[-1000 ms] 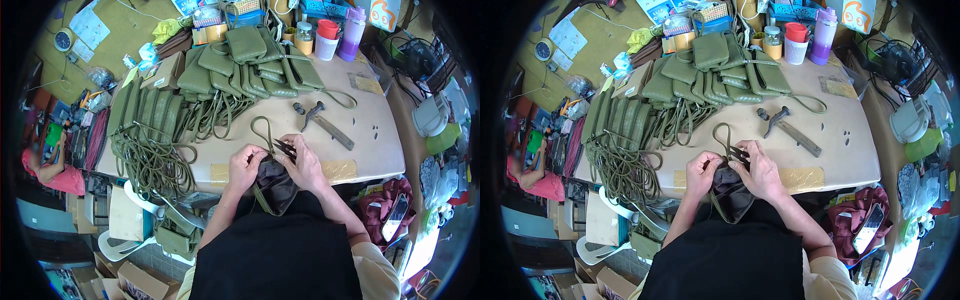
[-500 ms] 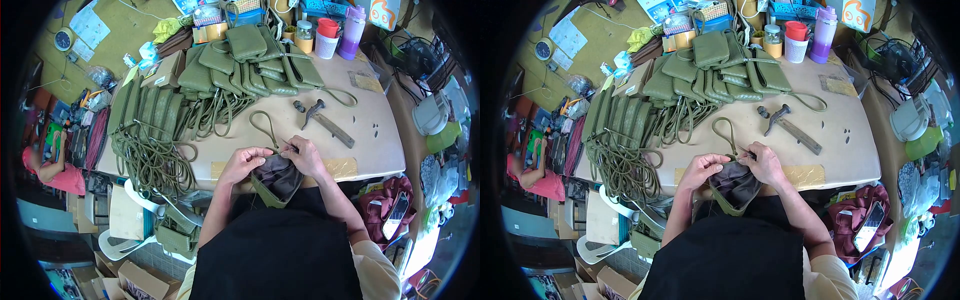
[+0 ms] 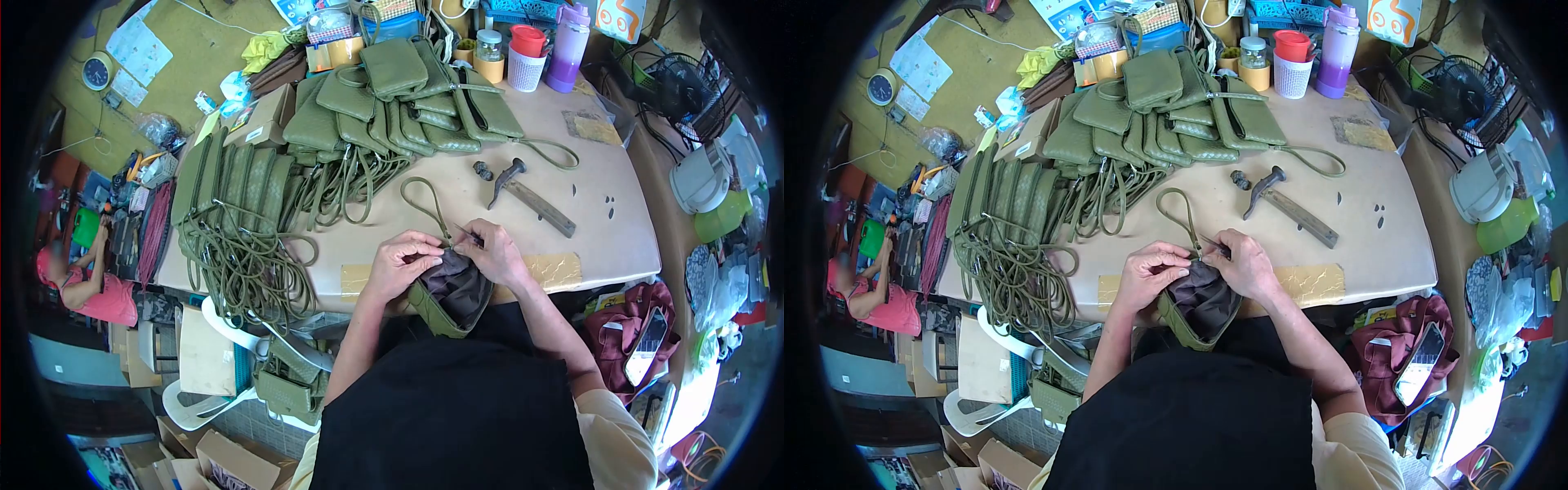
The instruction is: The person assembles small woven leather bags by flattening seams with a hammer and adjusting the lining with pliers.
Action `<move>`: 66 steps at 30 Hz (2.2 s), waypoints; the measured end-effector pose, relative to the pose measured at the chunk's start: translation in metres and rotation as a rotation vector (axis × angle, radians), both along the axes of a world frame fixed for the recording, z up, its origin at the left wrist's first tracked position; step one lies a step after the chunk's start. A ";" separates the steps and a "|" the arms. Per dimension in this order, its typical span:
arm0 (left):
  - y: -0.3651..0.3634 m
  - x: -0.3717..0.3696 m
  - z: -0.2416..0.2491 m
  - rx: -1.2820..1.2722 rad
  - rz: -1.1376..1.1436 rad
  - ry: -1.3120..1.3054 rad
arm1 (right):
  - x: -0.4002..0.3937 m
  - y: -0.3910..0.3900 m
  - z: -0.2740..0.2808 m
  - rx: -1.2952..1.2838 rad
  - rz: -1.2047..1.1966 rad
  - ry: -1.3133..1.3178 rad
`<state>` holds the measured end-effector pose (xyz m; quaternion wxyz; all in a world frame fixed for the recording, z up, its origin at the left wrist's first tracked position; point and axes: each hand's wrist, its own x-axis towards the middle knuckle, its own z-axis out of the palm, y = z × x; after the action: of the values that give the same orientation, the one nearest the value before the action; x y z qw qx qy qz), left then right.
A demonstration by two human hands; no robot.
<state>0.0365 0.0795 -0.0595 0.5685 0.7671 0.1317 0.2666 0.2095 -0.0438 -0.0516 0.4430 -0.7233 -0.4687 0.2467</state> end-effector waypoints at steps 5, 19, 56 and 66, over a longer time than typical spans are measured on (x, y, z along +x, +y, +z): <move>-0.002 0.004 -0.014 0.065 0.112 0.058 | -0.017 -0.015 0.021 0.144 -0.085 -0.095; -0.001 0.010 -0.026 -0.134 0.109 0.008 | -0.033 -0.012 0.028 -0.017 -0.064 -0.309; -0.065 0.025 0.037 0.541 0.294 0.271 | 0.015 -0.057 -0.012 0.001 0.046 0.973; -0.055 -0.006 0.049 0.088 0.105 0.236 | -0.009 -0.046 0.008 -0.030 0.035 1.028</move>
<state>0.0305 0.0247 -0.0106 0.5003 0.8092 0.2258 0.2095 0.2005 -0.0899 -0.0437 0.6015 -0.5069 -0.1989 0.5846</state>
